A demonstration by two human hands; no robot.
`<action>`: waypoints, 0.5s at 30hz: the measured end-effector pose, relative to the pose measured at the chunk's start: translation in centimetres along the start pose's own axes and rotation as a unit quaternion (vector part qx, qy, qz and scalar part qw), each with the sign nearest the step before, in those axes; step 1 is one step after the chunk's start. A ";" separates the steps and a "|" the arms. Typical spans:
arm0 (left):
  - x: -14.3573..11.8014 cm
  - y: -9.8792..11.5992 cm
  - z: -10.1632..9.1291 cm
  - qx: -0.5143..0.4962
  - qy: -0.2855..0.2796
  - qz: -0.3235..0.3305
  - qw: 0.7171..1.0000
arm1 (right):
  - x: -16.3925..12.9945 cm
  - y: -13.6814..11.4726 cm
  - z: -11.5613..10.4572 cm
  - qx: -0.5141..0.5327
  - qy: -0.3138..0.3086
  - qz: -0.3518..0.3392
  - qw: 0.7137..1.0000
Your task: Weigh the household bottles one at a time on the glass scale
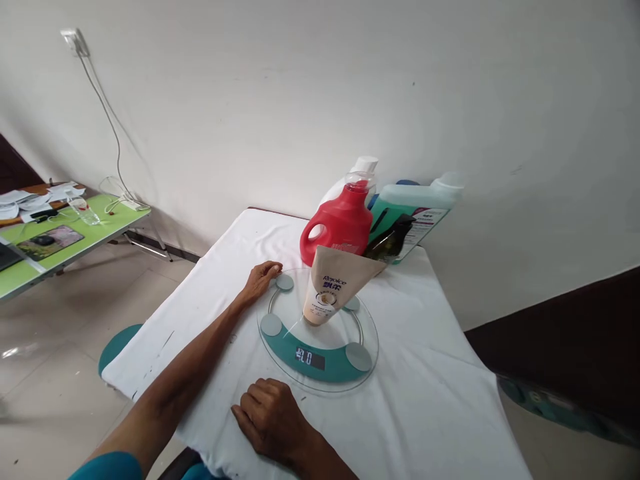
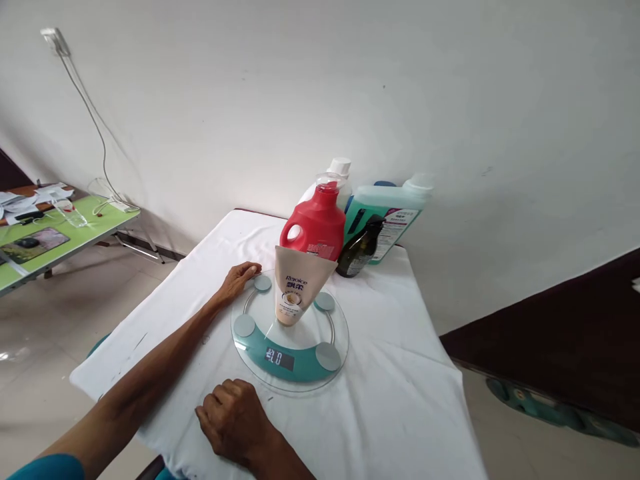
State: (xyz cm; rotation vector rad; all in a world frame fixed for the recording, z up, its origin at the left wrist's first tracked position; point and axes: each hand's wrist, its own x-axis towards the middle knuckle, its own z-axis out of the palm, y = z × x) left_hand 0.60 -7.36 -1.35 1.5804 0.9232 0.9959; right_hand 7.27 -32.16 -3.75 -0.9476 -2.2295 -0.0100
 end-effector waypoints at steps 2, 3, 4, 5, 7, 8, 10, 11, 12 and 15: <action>-0.1 0.2 0.0 -0.006 -0.002 0.000 1.000 | 0.0 -0.3 -0.2 -0.020 -0.002 -0.003 1.000; -0.1 0.3 0.0 -0.007 -0.001 0.000 1.000 | 0.0 -0.4 -0.3 -0.027 -0.002 -0.005 1.000; -0.1 0.4 0.0 -0.007 0.002 0.000 1.000 | 0.0 -0.4 -0.4 -0.032 -0.002 -0.004 0.999; -0.1 0.6 0.0 -0.003 0.004 0.001 1.000 | 0.0 -0.5 -0.4 -0.034 -0.001 -0.004 0.999; -0.1 0.8 0.0 0.006 0.008 -0.001 1.000 | 0.0 -0.5 -0.5 -0.036 -0.003 -0.006 0.999; -0.1 0.8 0.0 0.009 0.008 -0.003 1.000 | 0.0 -0.5 -0.5 -0.037 -0.004 -0.007 0.999; -0.1 0.9 0.0 0.012 0.005 -0.006 1.000 | 0.0 -0.5 -0.4 -0.039 -0.008 -0.008 0.999; -0.1 0.8 -0.1 0.011 0.003 -0.007 1.000 | -0.1 -0.5 -0.4 -0.041 -0.010 -0.009 0.999; 0.0 0.7 -0.1 0.010 0.002 -0.008 1.000 | -0.1 -0.4 -0.3 -0.042 -0.012 -0.009 0.999; 0.2 0.4 -0.1 0.006 0.000 -0.007 1.000 | -0.2 -0.5 -0.3 -0.048 -0.010 -0.013 0.999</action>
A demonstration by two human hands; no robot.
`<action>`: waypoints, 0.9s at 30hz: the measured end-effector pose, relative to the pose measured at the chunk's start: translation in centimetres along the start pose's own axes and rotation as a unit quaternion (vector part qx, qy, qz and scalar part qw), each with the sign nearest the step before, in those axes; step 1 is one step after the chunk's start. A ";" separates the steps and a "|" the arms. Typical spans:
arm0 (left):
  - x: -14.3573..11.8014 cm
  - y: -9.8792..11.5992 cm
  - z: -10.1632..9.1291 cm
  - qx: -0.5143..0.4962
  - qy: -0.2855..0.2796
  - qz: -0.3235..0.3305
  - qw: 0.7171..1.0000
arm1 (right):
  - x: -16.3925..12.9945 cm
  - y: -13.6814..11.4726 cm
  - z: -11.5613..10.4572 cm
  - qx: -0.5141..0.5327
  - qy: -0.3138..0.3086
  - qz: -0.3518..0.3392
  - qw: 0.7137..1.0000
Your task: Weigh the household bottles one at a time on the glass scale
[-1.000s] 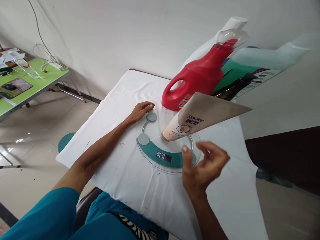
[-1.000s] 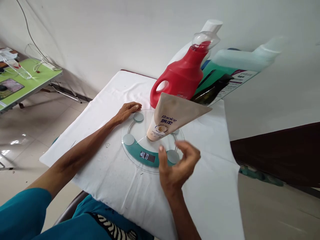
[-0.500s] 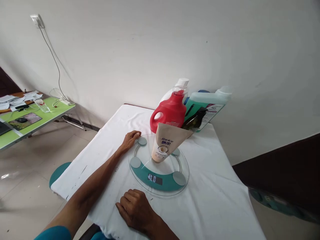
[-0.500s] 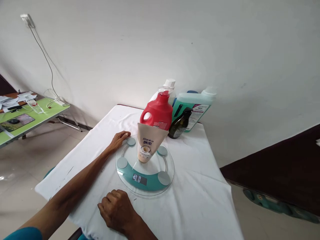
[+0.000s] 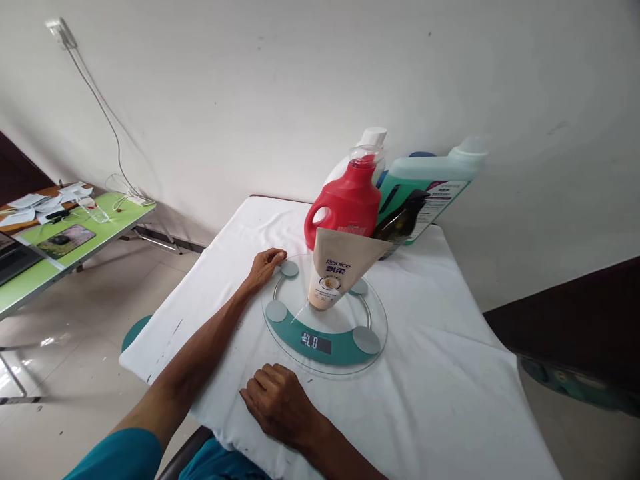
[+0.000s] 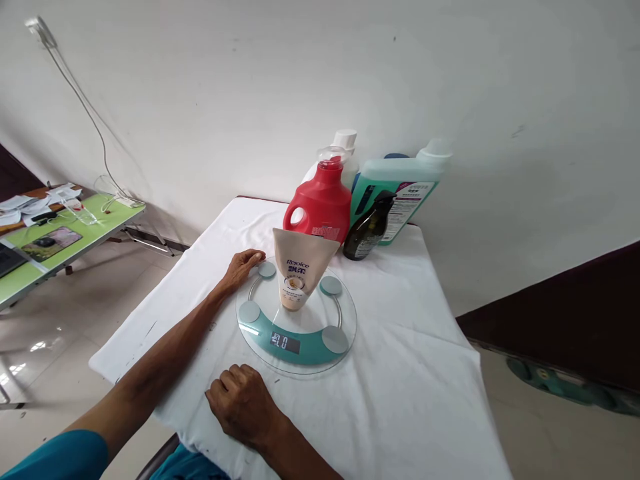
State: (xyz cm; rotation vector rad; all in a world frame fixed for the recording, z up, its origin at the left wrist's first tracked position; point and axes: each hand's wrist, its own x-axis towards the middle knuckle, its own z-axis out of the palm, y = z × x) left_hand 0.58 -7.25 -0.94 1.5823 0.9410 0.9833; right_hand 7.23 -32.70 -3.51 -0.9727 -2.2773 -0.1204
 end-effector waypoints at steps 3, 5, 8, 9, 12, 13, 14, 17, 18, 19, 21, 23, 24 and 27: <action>0.1 -0.2 0.0 -0.002 -0.003 -0.001 1.000 | 0.0 0.0 0.0 -0.004 0.012 -0.002 1.000; 0.2 -0.3 0.0 -0.006 -0.006 0.000 1.000 | 0.1 0.0 0.0 -0.003 0.020 0.000 1.000; 0.2 -0.3 0.0 -0.009 -0.007 0.004 1.000 | 0.1 0.1 0.1 0.001 0.031 0.000 1.000; 0.2 -0.3 0.0 -0.008 -0.007 0.004 1.000 | 0.2 0.1 0.1 0.003 0.034 0.000 0.999; 0.2 -0.3 0.0 -0.002 -0.005 0.003 1.000 | 0.2 0.1 0.1 0.006 0.037 0.002 0.999; 0.3 -0.2 0.0 -0.002 -0.005 0.002 1.000 | 0.2 0.1 0.0 0.006 0.035 0.004 0.999; 0.3 -0.2 0.0 -0.002 -0.005 0.000 1.000 | 0.1 0.0 0.0 0.006 0.032 0.005 0.999; 0.3 -0.2 0.0 0.000 -0.004 -0.004 1.000 | 0.1 0.0 0.0 0.003 0.024 0.001 1.000; 0.3 -0.2 0.1 0.001 -0.004 -0.005 1.000 | 0.0 0.0 0.0 0.003 0.024 0.000 1.000; 0.3 -0.1 0.1 0.002 -0.005 -0.006 1.000 | 0.0 0.0 0.0 0.003 0.025 0.001 1.000; 0.3 -0.2 0.1 -0.001 -0.006 -0.008 1.000 | 0.1 0.0 0.0 0.005 0.027 0.002 1.000; 0.3 -0.2 0.1 -0.004 -0.006 -0.008 1.000 | 0.1 0.0 0.0 0.006 0.028 0.003 1.000; 0.3 -0.2 0.1 -0.006 -0.006 -0.008 1.000 | 0.1 0.0 0.0 0.005 0.027 0.003 1.000; 0.2 -0.2 0.1 -0.004 -0.007 -0.009 1.000 | 0.2 0.0 -0.1 0.001 0.028 0.001 1.000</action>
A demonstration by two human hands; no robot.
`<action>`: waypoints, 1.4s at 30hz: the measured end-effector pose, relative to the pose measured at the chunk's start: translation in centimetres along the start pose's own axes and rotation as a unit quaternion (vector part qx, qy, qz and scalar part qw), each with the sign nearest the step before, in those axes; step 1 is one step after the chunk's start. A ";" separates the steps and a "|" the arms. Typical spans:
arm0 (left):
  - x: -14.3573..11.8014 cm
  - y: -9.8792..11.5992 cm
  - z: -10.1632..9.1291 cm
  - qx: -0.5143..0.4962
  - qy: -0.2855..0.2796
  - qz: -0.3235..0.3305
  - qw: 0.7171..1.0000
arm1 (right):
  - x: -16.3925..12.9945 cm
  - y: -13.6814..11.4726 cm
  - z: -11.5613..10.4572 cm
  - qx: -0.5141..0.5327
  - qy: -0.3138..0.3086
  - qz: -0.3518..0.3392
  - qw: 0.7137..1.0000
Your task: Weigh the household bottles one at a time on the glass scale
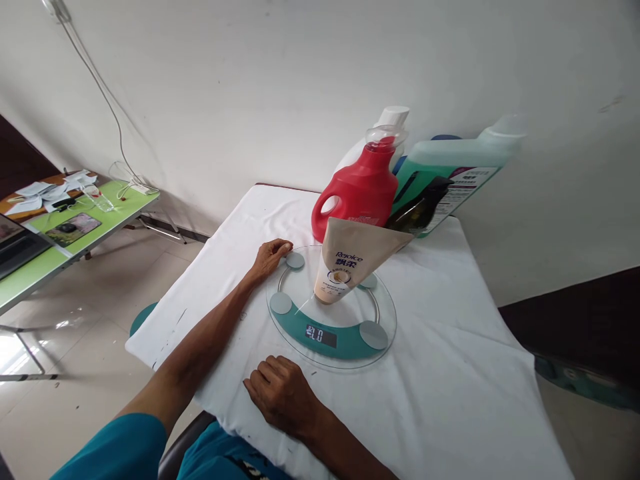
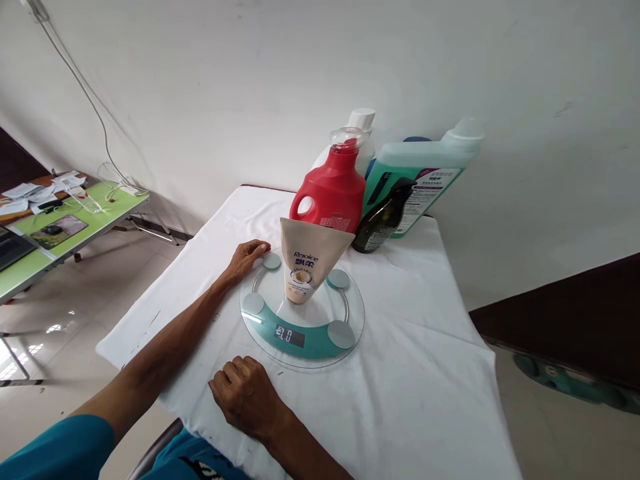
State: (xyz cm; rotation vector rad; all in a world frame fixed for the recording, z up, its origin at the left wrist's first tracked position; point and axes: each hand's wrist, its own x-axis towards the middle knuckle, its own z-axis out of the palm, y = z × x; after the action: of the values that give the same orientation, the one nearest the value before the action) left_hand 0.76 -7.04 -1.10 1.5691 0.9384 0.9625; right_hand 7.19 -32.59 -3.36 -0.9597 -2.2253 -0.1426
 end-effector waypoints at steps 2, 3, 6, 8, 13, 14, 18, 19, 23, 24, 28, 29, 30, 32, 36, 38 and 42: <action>0.0 0.0 0.0 0.005 0.003 -0.002 1.000 | 0.0 0.0 0.0 0.002 0.003 0.001 1.000; 0.0 0.1 0.0 0.008 0.004 -0.001 1.000 | 0.0 0.0 0.0 0.004 0.004 0.001 1.000; 0.0 0.0 0.0 0.011 0.007 0.001 1.000 | -0.1 0.0 0.0 0.007 -0.002 0.002 1.000; 0.0 0.0 0.0 0.013 0.006 0.003 1.000 | -0.2 0.0 0.0 0.006 -0.004 0.003 1.000; 0.0 0.0 -0.1 0.025 0.004 0.005 1.000 | -0.2 0.0 0.1 0.003 -0.009 0.002 1.000; 0.0 0.1 -0.1 0.025 0.004 0.006 1.000 | -0.2 0.0 0.1 0.004 -0.007 0.002 1.000; -0.1 0.3 -0.1 0.034 0.004 0.006 0.999 | 0.0 0.0 0.0 0.005 0.006 0.004 1.000; -0.1 0.3 -0.1 0.038 0.005 0.006 0.999 | 0.0 0.0 0.0 0.005 0.008 0.004 1.000; 0.0 0.3 -0.1 0.046 0.007 0.009 0.999 | 0.0 -0.1 0.0 0.007 0.011 0.006 1.000; 0.0 0.3 -0.1 0.045 0.007 0.008 0.999 | 0.0 -0.1 0.0 0.007 0.012 0.006 1.000; -0.1 0.1 0.0 0.044 0.008 0.005 0.999 | 0.0 0.0 0.0 0.008 0.018 0.004 1.000; -0.1 0.1 0.0 0.039 0.008 0.004 0.999 | 0.0 0.0 0.0 0.009 0.020 0.002 1.000; -0.1 0.1 0.0 0.028 0.007 0.002 1.000 | 0.0 0.1 0.0 0.009 0.020 0.000 1.000; -0.2 0.4 0.0 -0.005 0.006 -0.001 1.000 | 0.0 0.1 0.0 0.008 0.013 0.000 1.000; -0.7 2.2 -0.1 -0.015 0.039 0.033 0.999 | 0.0 0.2 0.0 0.013 -0.005 0.001 1.000; -1.4 3.8 0.0 -0.002 0.049 0.072 0.996 | 0.0 0.2 0.1 0.015 -0.006 0.002 1.000; -3.3 7.1 1.0 -0.005 0.008 0.139 0.990 | -0.1 0.2 0.3 0.007 -0.010 0.001 1.000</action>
State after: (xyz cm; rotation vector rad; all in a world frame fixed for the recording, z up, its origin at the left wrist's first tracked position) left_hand 1.18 -11.70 5.33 1.7151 0.7364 1.1720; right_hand 7.16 -32.40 -3.70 -0.9607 -2.2400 -0.1172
